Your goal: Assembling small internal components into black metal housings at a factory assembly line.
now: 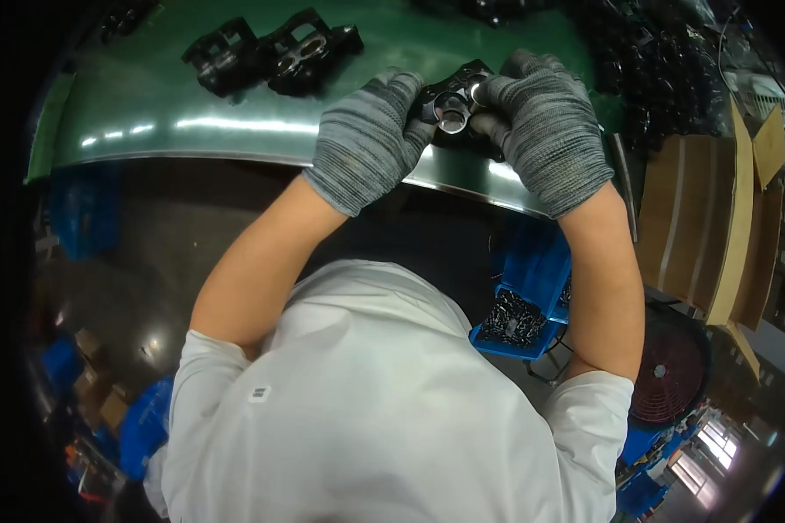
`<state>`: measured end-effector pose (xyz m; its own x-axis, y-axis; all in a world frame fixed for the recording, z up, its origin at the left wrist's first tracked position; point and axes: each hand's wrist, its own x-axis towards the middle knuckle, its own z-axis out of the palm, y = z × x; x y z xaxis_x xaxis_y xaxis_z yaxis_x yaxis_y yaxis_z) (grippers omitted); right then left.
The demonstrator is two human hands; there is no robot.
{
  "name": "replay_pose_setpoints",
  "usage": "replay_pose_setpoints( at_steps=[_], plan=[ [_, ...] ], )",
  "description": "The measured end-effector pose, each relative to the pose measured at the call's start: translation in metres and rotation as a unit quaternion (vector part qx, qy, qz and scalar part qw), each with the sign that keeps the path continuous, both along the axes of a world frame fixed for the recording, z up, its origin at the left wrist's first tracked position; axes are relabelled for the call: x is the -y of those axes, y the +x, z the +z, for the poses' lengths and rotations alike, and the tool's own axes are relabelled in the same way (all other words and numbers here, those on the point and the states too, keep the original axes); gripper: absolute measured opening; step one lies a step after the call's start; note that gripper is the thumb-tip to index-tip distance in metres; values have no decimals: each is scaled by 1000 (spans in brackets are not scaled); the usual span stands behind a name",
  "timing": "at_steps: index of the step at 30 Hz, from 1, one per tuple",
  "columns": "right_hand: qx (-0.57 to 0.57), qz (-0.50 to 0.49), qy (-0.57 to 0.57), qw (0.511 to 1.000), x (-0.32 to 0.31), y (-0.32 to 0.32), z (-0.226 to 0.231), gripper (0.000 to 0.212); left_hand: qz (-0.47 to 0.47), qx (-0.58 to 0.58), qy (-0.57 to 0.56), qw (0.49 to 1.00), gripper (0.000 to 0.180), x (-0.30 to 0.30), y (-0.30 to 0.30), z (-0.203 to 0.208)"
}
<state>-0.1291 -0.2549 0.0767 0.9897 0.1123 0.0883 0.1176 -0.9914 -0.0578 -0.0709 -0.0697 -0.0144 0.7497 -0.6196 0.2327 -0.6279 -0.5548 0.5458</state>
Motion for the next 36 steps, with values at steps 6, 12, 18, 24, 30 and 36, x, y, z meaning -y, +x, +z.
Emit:
replay_pose_setpoints(
  at_steps=[6,12,18,24,30,36],
  plan=[
    [44,34,-50,997,-8,-1,-7,29,33,42,-71,996,45,-4,3,-14],
    [-91,-76,134,984,-27,1,1,30,45,-10,-173,984,44,-9,14,-13],
    [-70,-84,226,968,-29,0,-5,29,47,-65,-168,983,45,-13,20,-12],
    [-135,-78,181,971,-25,9,5,30,79,-10,-167,983,44,-11,19,-11],
    [-150,-105,209,961,-34,11,9,31,76,-40,-154,984,47,-15,19,-12],
    [-48,-126,327,935,-34,2,3,31,58,-107,-156,980,47,-16,20,-6]
  ],
)
